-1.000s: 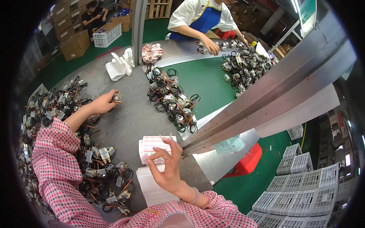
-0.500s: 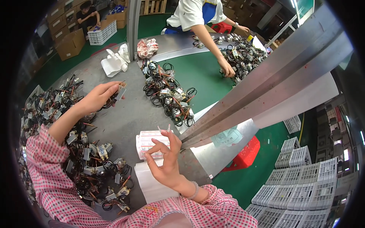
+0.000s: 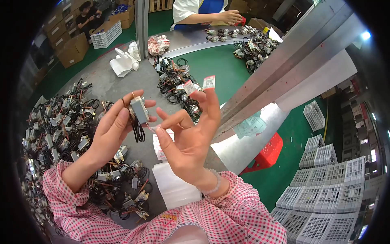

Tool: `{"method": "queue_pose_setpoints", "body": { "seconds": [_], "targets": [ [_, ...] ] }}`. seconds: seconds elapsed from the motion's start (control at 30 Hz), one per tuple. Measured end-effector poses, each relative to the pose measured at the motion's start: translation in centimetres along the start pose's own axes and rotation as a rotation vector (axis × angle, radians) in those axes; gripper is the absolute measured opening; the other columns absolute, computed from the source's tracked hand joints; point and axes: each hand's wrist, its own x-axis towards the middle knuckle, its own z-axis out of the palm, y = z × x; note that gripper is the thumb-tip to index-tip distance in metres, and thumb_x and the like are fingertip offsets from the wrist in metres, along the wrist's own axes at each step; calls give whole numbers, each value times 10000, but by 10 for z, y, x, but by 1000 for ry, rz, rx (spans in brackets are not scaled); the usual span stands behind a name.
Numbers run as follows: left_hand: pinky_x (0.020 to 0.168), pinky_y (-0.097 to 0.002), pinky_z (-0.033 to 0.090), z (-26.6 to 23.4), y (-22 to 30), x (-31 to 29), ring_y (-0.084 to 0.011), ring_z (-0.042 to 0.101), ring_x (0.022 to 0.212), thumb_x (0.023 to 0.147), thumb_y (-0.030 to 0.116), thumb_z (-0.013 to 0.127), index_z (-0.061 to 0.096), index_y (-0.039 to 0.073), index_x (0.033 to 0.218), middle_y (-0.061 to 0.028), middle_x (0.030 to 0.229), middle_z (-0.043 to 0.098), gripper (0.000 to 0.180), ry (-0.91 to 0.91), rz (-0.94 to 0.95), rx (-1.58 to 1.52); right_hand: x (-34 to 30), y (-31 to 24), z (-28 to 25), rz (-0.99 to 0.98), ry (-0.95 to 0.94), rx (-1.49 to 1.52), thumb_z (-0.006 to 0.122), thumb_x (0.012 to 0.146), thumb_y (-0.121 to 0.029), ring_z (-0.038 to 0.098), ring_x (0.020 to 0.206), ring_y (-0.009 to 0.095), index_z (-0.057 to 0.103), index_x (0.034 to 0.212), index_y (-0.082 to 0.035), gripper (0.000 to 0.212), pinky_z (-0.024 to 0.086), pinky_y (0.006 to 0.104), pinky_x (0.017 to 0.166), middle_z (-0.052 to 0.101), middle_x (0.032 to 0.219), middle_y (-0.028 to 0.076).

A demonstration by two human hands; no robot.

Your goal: Applying labels to small electronic components and placing them into individual bubble-wrap bags.

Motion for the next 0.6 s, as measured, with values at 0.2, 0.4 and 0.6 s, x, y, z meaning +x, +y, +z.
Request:
{"method": "queue_pose_setpoints", "body": {
  "seconds": [0.2, 0.4, 0.6],
  "targets": [
    [968, -326, 382, -1, -6, -7, -154, 459, 1139, 969, 322, 365, 269, -4, 1365, -82, 1259, 438, 522, -46, -43, 90, 11, -2, 18, 0, 45, 38, 574, 728, 153, 529, 770, 134, 56, 1404, -107, 890, 428, 442, 944, 227, 1314, 92],
    [948, -308, 391, -4, -5, -8, -137, 465, 1120, 968, 323, 372, 276, -1, 1366, -66, 1237, 456, 522, -22, -30, 148, 12, -1, 20, 51, 47, 57, 576, 731, 149, 530, 770, 119, 98, 1400, -99, 858, 420, 430, 952, 262, 1282, 110],
    [896, -261, 393, 1, -6, -4, -104, 478, 1036, 968, 236, 384, 333, -3, 1344, -57, 1176, 503, 449, 38, 38, 164, 15, -2, 16, 104, 37, 38, 610, 717, 126, 527, 769, 98, 122, 1402, -91, 869, 414, 388, 957, 272, 1262, 114]
  ]
}}
